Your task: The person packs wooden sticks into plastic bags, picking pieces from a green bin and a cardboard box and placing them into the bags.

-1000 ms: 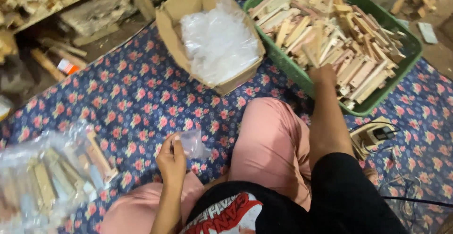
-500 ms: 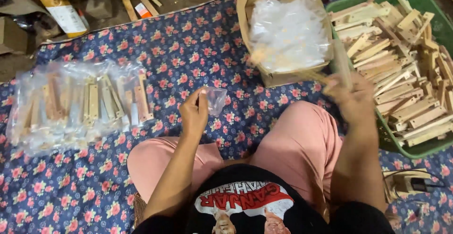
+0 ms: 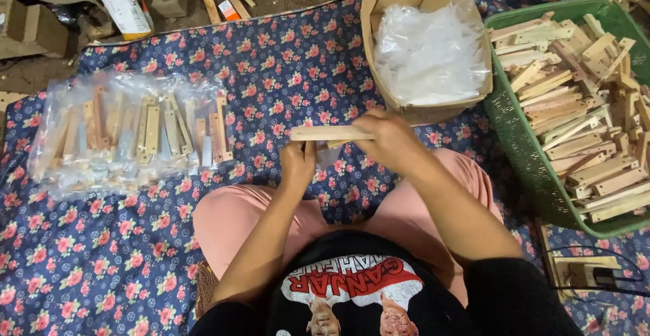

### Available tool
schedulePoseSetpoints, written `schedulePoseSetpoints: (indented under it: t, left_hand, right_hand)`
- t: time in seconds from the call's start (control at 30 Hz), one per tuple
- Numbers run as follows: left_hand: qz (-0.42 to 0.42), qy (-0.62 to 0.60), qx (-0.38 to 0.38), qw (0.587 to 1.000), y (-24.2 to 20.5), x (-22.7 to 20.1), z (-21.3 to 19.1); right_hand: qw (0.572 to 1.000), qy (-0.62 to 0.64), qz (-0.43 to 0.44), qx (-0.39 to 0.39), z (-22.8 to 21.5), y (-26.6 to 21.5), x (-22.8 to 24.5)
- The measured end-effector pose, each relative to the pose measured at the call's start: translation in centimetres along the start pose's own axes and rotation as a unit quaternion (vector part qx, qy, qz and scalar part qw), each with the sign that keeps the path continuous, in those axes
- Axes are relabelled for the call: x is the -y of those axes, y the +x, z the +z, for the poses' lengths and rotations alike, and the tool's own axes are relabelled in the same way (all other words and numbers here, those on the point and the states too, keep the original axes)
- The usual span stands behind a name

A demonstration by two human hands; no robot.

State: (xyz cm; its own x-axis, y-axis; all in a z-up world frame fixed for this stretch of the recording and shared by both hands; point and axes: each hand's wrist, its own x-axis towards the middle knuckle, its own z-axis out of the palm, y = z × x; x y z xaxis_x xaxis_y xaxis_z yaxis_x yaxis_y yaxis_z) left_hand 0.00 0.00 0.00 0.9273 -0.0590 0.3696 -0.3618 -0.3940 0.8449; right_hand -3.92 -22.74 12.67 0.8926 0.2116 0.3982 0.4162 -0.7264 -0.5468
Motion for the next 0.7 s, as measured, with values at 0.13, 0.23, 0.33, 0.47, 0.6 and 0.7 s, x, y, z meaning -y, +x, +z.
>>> schedulePoseSetpoints:
  t: [0.13,0.23,0.33,0.47,0.6,0.7]
  left_hand:
    - [0.055,-0.027,-0.014,0.998,0.9,-2.1,0.1]
    - [0.019,-0.087,-0.014,0.996,0.9,-1.8,0.3]
    - [-0.027,-0.05,-0.006,0.998,1.1,-1.1,-0.1]
    - [-0.07,-0.041,0.005,0.997,1.9,-2.9,-1.3]
    - [-0.068,-0.028,0.003,0.997,1.8,-4.8,-1.7]
    - [-0.02,-0.036,-0.006,0.999,1.9,-4.6,-1.5]
  right_hand:
    - [0.999,-0.05,-0.008,0.015,4.1,0.4,0.4]
    - [0.997,-0.033,-0.009,0.063,4.9,0.4,1.4]
    - [0.999,-0.002,0.005,0.053,6.1,0.2,-0.5]
    - [0.997,0.0,0.057,0.057,0.6,0.8,-0.2]
    - [0.984,0.03,0.133,0.117,-5.8,0.2,4.2]
    - [0.979,0.0,0.15,0.137,-7.0,-0.3,5.2]
